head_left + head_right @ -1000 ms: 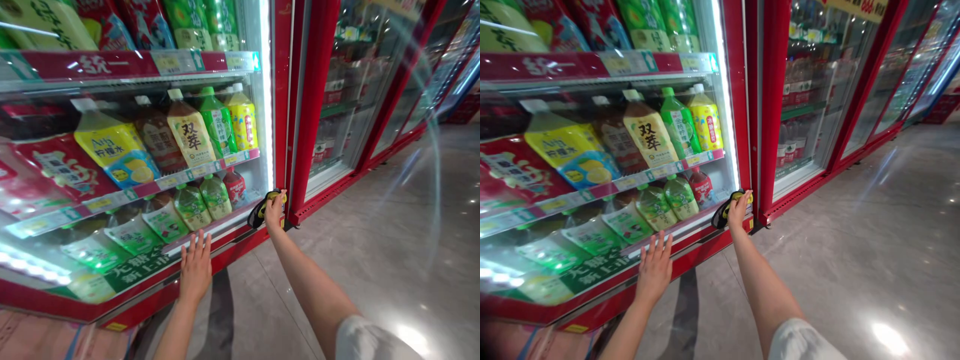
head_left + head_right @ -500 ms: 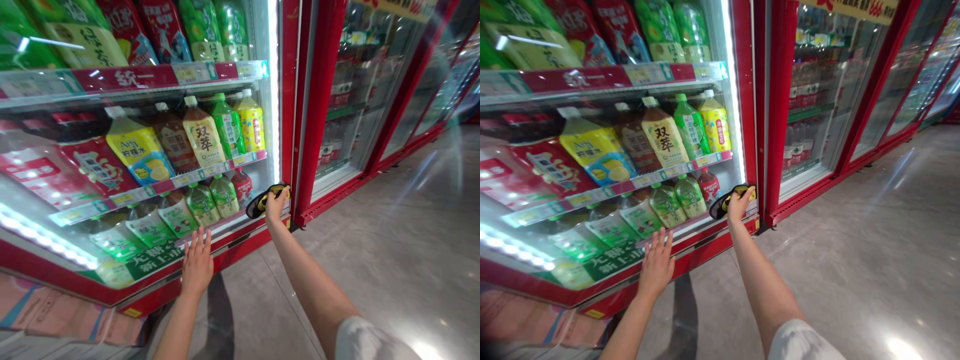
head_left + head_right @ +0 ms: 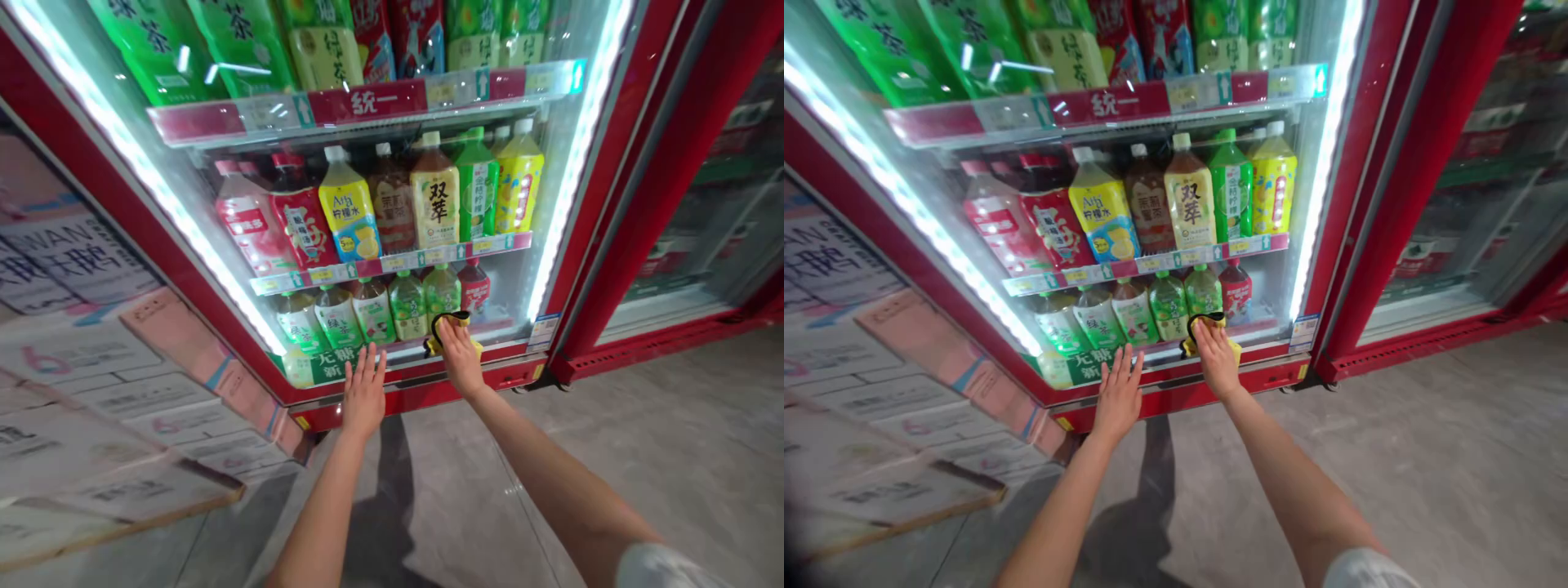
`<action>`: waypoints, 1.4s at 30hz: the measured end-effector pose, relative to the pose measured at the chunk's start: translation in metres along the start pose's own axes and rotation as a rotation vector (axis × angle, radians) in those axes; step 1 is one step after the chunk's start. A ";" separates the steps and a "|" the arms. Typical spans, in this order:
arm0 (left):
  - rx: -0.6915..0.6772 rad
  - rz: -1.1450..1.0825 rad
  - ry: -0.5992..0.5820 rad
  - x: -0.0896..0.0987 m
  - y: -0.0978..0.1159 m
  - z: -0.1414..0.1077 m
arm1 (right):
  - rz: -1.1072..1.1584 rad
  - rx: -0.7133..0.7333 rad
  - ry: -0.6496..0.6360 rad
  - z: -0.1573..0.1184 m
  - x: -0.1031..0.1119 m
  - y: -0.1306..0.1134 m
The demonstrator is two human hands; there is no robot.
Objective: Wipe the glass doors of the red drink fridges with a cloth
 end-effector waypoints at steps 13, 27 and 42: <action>0.031 -0.002 -0.015 0.004 -0.029 -0.022 | -0.034 0.292 -0.355 -0.032 0.014 0.054; 0.010 0.001 -0.040 -0.003 -0.027 -0.027 | 0.055 0.375 -0.436 -0.023 0.008 0.041; 0.081 -0.042 -0.140 -0.005 -0.030 -0.027 | 0.014 0.363 -0.598 -0.015 0.004 0.019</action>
Point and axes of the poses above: each hand's wrist, its own z-axis towards the middle knuckle, its own x-axis out of the back of the hand, y = z × x, the point moved 1 cm from there along z, towards the middle knuckle, and after that the axes turned 9 degrees about -x, right-handed, at the moved point
